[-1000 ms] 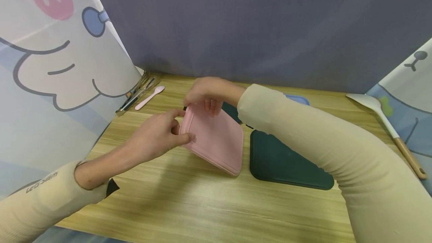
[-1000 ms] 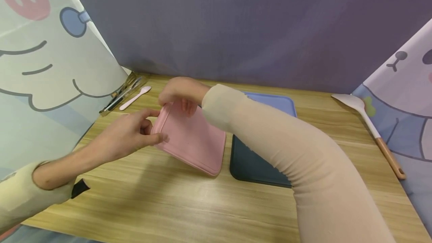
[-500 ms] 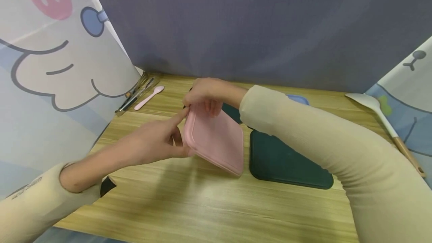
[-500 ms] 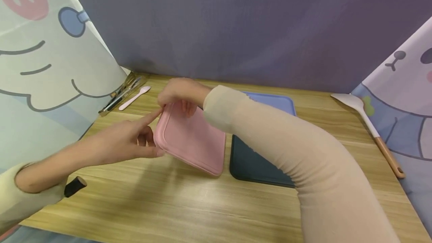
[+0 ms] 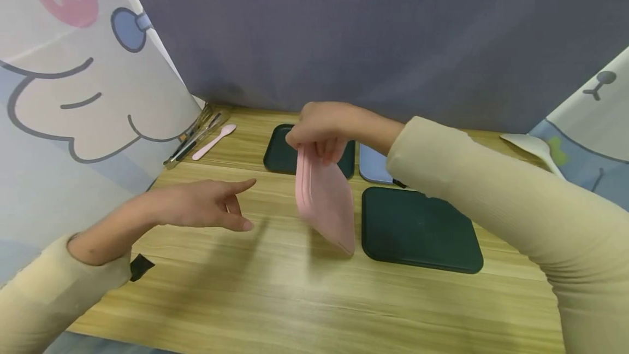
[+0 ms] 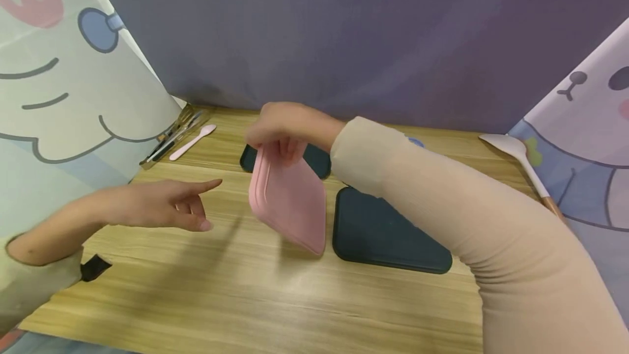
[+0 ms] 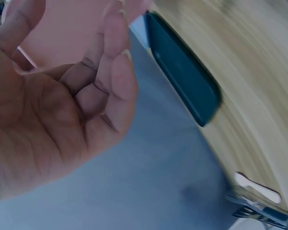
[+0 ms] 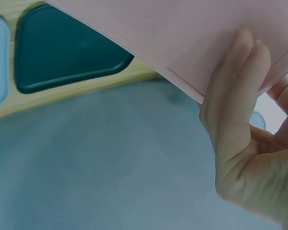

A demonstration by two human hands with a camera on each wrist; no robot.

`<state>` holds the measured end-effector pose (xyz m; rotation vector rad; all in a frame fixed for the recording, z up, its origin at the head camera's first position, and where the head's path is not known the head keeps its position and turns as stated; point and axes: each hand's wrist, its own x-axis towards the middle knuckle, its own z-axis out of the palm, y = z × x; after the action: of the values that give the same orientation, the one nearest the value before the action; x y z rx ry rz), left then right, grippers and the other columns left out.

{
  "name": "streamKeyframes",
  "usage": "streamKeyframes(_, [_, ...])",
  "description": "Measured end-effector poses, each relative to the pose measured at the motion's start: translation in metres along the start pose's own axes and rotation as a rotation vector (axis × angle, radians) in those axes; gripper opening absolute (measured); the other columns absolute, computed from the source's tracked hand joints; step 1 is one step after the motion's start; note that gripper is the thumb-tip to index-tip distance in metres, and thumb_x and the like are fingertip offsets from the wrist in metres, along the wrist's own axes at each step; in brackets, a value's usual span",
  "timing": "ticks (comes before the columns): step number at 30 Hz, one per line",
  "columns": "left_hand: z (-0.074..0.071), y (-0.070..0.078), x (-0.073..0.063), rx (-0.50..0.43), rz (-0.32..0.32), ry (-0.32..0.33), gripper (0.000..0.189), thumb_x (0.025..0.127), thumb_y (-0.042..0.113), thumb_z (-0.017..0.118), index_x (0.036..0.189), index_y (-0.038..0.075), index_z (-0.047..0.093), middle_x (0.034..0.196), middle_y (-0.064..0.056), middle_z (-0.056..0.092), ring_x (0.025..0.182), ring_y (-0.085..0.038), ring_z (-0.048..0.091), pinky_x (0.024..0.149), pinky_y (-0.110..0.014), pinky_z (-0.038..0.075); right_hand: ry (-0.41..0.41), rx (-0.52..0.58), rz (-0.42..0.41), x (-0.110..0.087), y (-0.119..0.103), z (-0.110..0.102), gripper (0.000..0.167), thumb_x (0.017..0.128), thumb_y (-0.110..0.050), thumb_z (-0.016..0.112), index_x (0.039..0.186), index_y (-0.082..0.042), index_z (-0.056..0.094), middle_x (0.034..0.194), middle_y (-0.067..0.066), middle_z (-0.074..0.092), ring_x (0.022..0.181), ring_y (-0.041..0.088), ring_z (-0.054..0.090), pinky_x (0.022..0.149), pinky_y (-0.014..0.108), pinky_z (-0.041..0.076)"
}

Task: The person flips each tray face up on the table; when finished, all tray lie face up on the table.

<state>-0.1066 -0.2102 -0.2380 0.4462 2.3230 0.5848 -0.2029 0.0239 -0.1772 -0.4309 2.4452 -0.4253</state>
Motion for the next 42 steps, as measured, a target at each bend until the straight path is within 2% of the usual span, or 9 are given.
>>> streamKeyframes(6, [-0.004, -0.019, 0.004, -0.072, -0.046, 0.004, 0.098, 0.095, 0.055, 0.062, 0.163, 0.01, 0.009, 0.106, 0.0, 0.069, 0.099, -0.016, 0.061, 0.087, -0.037, 0.048, -0.009, 0.11, 0.003, -0.014, 0.027, -0.014, 0.028, 0.093, -0.027, 0.049, 0.104, -0.007, 0.065, 0.097, 0.017, 0.068, 0.073, 0.024, 0.073, 0.065, 0.035, 0.059])
streamKeyframes(10, [-0.004, -0.027, 0.007, -0.115, -0.07, -0.001, 0.095, 0.096, 0.057, 0.059, 0.163, 0.012, 0.009, 0.115, -0.004, 0.068, 0.105, -0.019, 0.063, 0.093, -0.043, 0.05, 0.008, 0.171, -0.016, -0.024, 0.056, -0.021, 0.051, 0.094, -0.024, 0.049, 0.143, -0.01, 0.053, 0.111, 0.016, 0.067, 0.07, 0.022, 0.071, 0.062, 0.034, 0.059])
streamKeyframes(13, [-0.001, -0.032, 0.009, -0.148, -0.077, -0.01, 0.092, 0.097, 0.056, 0.057, 0.163, 0.011, 0.011, 0.12, -0.007, 0.066, 0.107, -0.021, 0.064, 0.095, -0.047, 0.049, 0.01, 0.233, -0.035, -0.031, 0.082, -0.021, 0.064, 0.096, -0.022, 0.049, 0.158, -0.018, 0.033, 0.114, 0.013, 0.065, 0.065, 0.018, 0.067, 0.059, 0.032, 0.058])
streamKeyframes(17, [0.007, -0.04, 0.015, -0.171, -0.086, -0.014, 0.089, 0.098, 0.055, 0.058, 0.162, 0.011, 0.015, 0.12, -0.007, 0.066, 0.107, -0.022, 0.063, 0.094, -0.048, 0.049, 0.009, 0.376, -0.038, -0.036, 0.114, -0.018, 0.066, 0.097, -0.022, 0.051, 0.16, -0.023, 0.029, 0.106, 0.01, 0.066, 0.064, 0.016, 0.066, 0.059, 0.031, 0.057])
streamKeyframes(20, [0.015, -0.047, 0.024, -0.192, -0.082, -0.012, 0.088, 0.098, 0.055, 0.057, 0.163, 0.014, 0.014, 0.121, -0.006, 0.066, 0.107, -0.022, 0.062, 0.095, -0.046, 0.048, 0.008, 0.484, -0.047, -0.037, 0.13, -0.017, 0.068, 0.099, -0.022, 0.053, 0.161, -0.025, 0.025, 0.107, 0.007, 0.068, 0.066, 0.015, 0.068, 0.059, 0.031, 0.057])
streamKeyframes(28, [0.035, -0.066, 0.05, -0.382, 0.02, 0.034, 0.087, 0.102, 0.05, 0.053, 0.163, 0.013, 0.003, 0.125, -0.01, 0.068, 0.105, -0.022, 0.063, 0.095, -0.04, 0.05, -0.034, 0.697, -0.095, -0.029, 0.15, -0.005, 0.072, 0.098, -0.014, 0.052, 0.162, -0.025, 0.02, 0.1, 0.004, 0.071, 0.065, 0.012, 0.07, 0.058, 0.028, 0.058])
streamKeyframes(33, [0.044, -0.073, 0.059, -0.532, 0.059, 0.006, 0.085, 0.102, 0.043, 0.055, 0.163, 0.02, 0.001, 0.12, -0.015, 0.07, 0.109, -0.029, 0.066, 0.097, -0.044, 0.05, -0.03, 0.764, -0.114, -0.024, 0.153, 0.001, 0.074, 0.096, -0.012, 0.052, 0.162, -0.024, 0.019, 0.103, 0.006, 0.07, 0.069, 0.015, 0.072, 0.061, 0.032, 0.059])
streamKeyframes(37, [0.047, -0.076, 0.064, -0.662, 0.133, -0.009, 0.083, 0.104, 0.033, 0.056, 0.163, 0.027, -0.001, 0.115, -0.018, 0.069, 0.108, -0.032, 0.064, 0.096, -0.043, 0.05, -0.013, 0.79, -0.116, -0.021, 0.155, 0.004, 0.075, 0.096, -0.012, 0.052, 0.162, -0.024, 0.02, 0.103, 0.006, 0.069, 0.069, 0.015, 0.072, 0.061, 0.032, 0.06])
streamKeyframes(42, [0.046, -0.077, 0.066, -0.733, 0.209, 0.012, 0.084, 0.104, 0.024, 0.055, 0.163, 0.027, -0.005, 0.105, -0.006, 0.07, 0.102, -0.026, 0.063, 0.091, -0.039, 0.05, -0.001, 0.81, -0.119, -0.018, 0.158, 0.007, 0.076, 0.095, -0.011, 0.053, 0.162, -0.026, 0.02, 0.107, 0.006, 0.067, 0.07, 0.016, 0.072, 0.062, 0.033, 0.06])
